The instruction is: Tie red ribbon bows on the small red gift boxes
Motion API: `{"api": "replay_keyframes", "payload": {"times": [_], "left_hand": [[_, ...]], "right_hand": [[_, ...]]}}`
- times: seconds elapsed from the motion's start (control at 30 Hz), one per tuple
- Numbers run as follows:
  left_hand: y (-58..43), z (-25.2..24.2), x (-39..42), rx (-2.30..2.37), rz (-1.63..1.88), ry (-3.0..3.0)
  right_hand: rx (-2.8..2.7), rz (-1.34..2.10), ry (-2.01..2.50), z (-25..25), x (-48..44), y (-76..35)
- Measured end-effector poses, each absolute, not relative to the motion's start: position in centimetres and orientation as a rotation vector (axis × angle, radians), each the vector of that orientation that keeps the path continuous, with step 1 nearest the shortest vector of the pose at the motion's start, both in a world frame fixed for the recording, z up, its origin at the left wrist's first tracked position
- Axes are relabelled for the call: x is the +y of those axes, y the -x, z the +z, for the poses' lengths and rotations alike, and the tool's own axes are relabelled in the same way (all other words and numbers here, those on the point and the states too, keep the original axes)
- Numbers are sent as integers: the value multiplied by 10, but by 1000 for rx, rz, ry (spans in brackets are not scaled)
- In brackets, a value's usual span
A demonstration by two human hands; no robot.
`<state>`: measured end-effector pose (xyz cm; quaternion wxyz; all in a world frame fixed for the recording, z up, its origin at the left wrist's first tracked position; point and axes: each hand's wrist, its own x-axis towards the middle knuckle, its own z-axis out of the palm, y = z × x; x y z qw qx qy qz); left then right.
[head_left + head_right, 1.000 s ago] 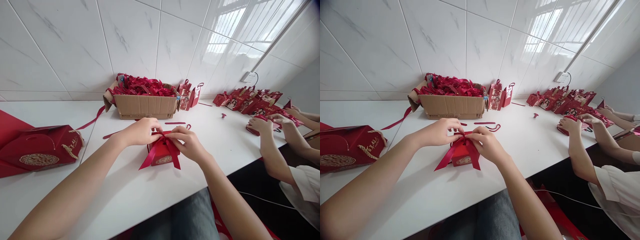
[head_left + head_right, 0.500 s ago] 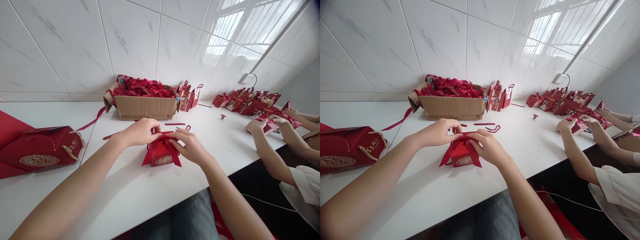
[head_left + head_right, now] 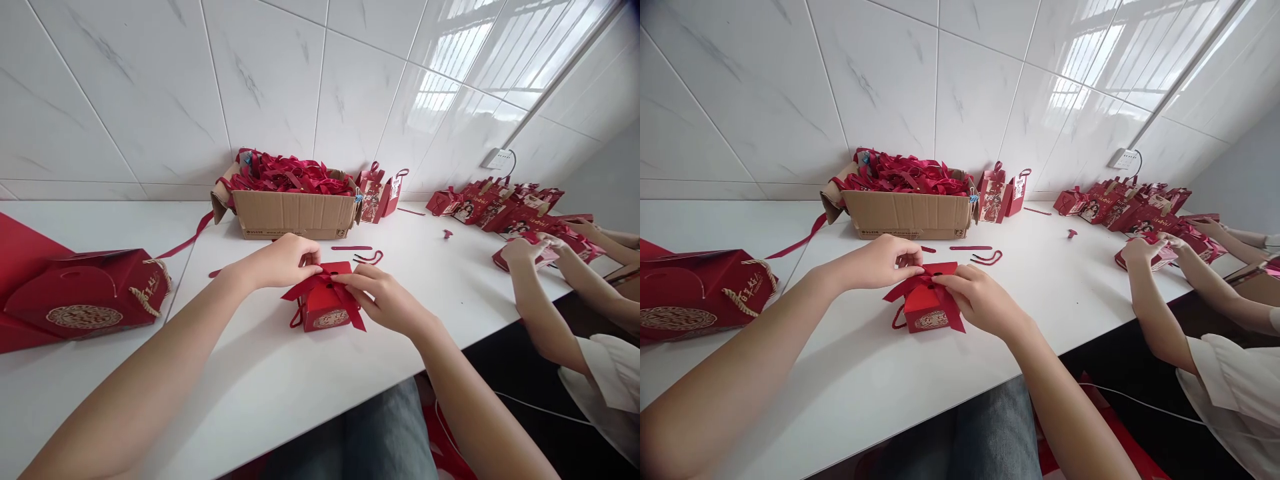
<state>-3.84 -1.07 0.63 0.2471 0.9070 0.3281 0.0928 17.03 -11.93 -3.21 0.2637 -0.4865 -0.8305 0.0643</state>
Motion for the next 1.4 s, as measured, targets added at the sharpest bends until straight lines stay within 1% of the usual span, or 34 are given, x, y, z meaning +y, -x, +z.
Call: {"api": "replay_keyframes", "payload": {"times": [0.23,0.43,0.9,1.1,1.4], "left_hand": [[36,4,-11,884,380,-2532],[30,2,-17,861,346,-2482],[30,-1,-12,853,430,-2493],[30,0,-13,843,444,-2474],[33,3,-13,902,409,-2479]], "right_hand": [[-2192,114,1313,-36,-119,-170],[-2252,83,1316,-33,-119,-167],[-2293,106,1388,-39,-124,-168],[-2345,125,1352,-38,-127,-170],[-2529,15,1366,-32,-129,-166]]}}
